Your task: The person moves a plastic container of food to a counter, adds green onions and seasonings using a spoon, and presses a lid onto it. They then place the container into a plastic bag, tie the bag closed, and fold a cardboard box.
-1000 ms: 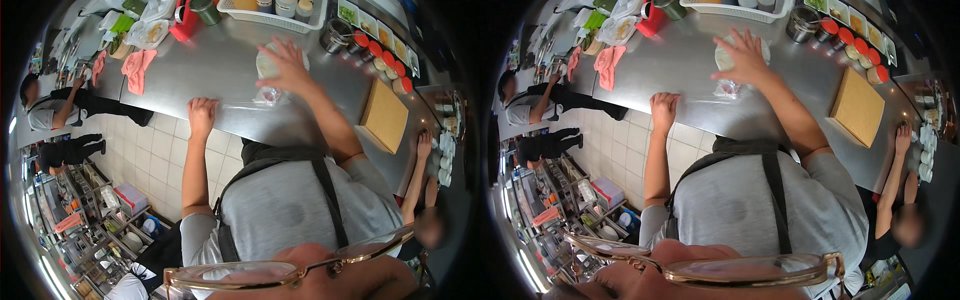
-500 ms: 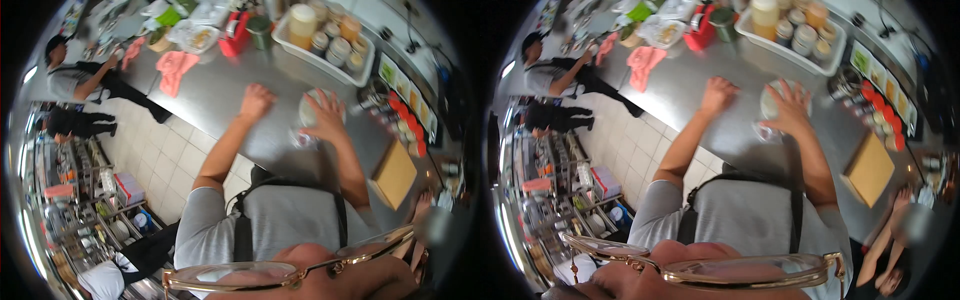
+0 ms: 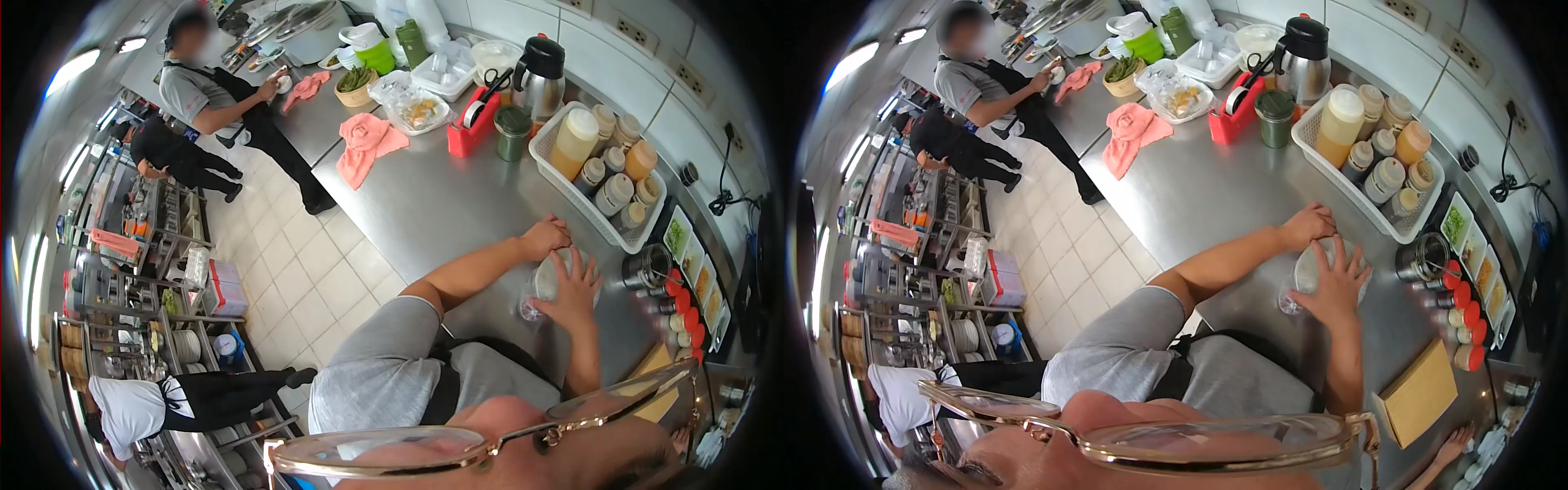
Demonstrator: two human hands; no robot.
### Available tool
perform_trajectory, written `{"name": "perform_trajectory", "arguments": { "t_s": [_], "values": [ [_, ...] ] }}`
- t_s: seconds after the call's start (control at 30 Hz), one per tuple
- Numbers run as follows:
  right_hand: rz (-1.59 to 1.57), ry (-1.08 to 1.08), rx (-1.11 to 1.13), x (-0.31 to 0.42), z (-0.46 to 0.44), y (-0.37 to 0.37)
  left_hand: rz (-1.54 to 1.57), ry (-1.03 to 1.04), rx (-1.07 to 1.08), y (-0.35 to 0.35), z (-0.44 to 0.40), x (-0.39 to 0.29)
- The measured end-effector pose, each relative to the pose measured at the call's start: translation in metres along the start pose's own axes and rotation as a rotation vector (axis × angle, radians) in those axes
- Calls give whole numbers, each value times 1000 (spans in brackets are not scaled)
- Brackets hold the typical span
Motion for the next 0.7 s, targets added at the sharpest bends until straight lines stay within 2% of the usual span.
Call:
{"name": "perform_trajectory", "arguments": {
  "t_s": [0.1, 0.17, 0.3, 0.37, 0.4, 0.43, 0.5, 0.53, 0.6, 0.67, 0.7],
  "values": [
    [18, -45, -10, 4, 4, 7, 167, 74, -96, -1, -8, -3],
    [18, -62, 4, 11, 12, 10, 534, 162, 47, 31, -25, 0],
    [-12, -111, -10, 25, 28, 27, 647, 308, 15, 42, -24, -29],
    [5, -135, -12, 28, 36, 33, 1234, 249, 174, 69, -29, -40],
    [20, -158, -17, 32, 37, 35, 1267, 139, 134, 65, -29, -40],
    [18, -161, -16, 32, 39, 37, 1267, 134, 134, 65, -28, -43],
    [55, -188, -88, 35, 44, 34, 1923, 166, 299, 81, -30, -58],
    [56, -189, -88, 32, 46, 35, 1923, 166, 298, 71, -23, -61],
    [-95, -248, -175, 21, 51, 28, 1879, 99, 652, 58, 14, -85],
    [-161, -233, -228, 7, 59, 30, 1694, -330, 417, 76, 46, -46],
    [-224, -210, -275, -5, 65, 30, 1587, -353, 380, 70, 63, -41]
  ]
}}
Point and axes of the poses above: each hand's wrist, its own z-axis away from the middle knuckle, its own y-axis out of the palm, x = y × z, the point moved 9 cm from there along -z, towards the middle knuckle, and after that the axes turned 14 degrees about x, right-handed, at the moved point
